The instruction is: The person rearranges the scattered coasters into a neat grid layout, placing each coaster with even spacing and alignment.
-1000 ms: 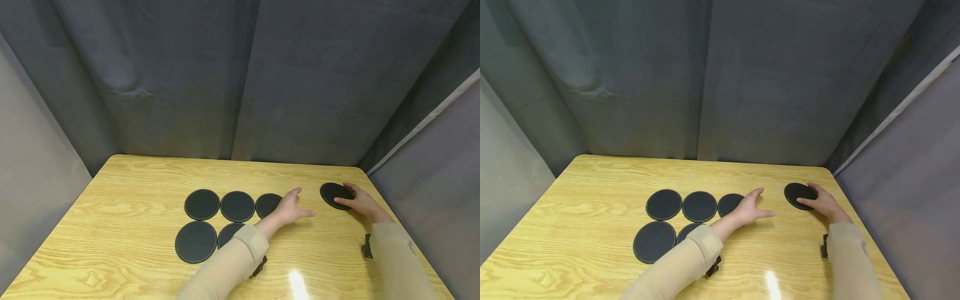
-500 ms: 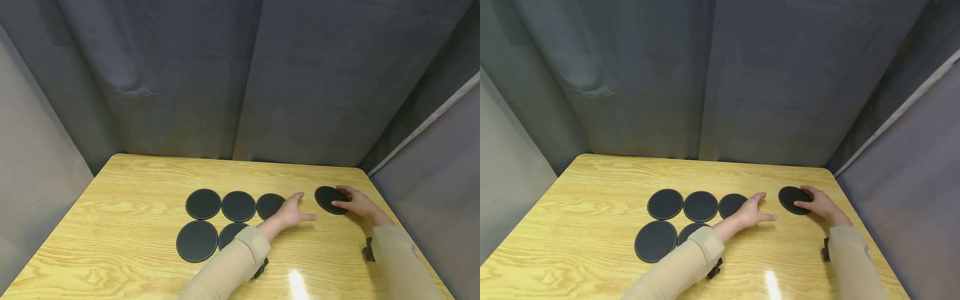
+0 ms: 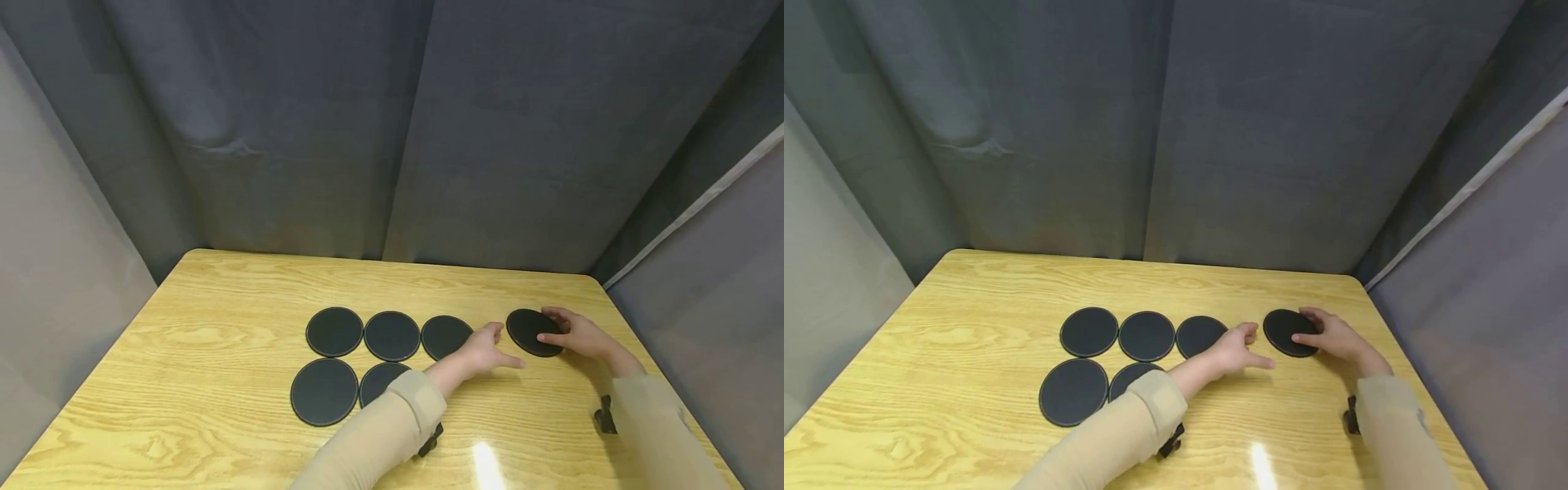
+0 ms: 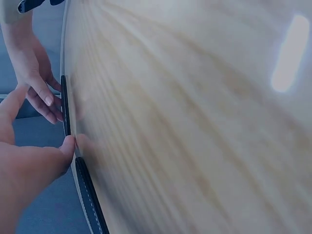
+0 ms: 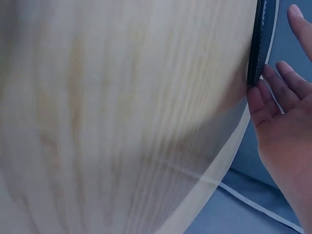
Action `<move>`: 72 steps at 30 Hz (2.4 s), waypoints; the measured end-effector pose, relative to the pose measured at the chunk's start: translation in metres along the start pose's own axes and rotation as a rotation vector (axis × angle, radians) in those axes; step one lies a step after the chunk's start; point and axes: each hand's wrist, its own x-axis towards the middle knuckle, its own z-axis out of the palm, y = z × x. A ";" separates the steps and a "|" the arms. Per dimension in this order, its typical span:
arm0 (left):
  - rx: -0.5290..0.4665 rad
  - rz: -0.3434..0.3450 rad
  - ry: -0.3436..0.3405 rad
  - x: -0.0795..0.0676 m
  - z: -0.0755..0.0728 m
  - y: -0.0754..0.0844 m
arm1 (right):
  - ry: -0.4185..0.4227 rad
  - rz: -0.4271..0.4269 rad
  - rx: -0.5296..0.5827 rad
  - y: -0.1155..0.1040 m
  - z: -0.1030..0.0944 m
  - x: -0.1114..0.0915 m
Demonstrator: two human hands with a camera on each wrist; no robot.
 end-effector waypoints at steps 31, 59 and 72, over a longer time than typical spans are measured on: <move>0.037 -0.048 0.056 -0.001 0.005 0.007 | -0.069 -0.022 0.110 -0.009 -0.003 -0.015; -0.216 0.002 0.195 0.008 0.005 0.003 | -0.059 -0.126 0.307 -0.008 -0.006 -0.015; 0.002 0.075 0.348 0.009 -0.008 0.011 | -0.071 -0.149 0.301 -0.023 -0.012 -0.009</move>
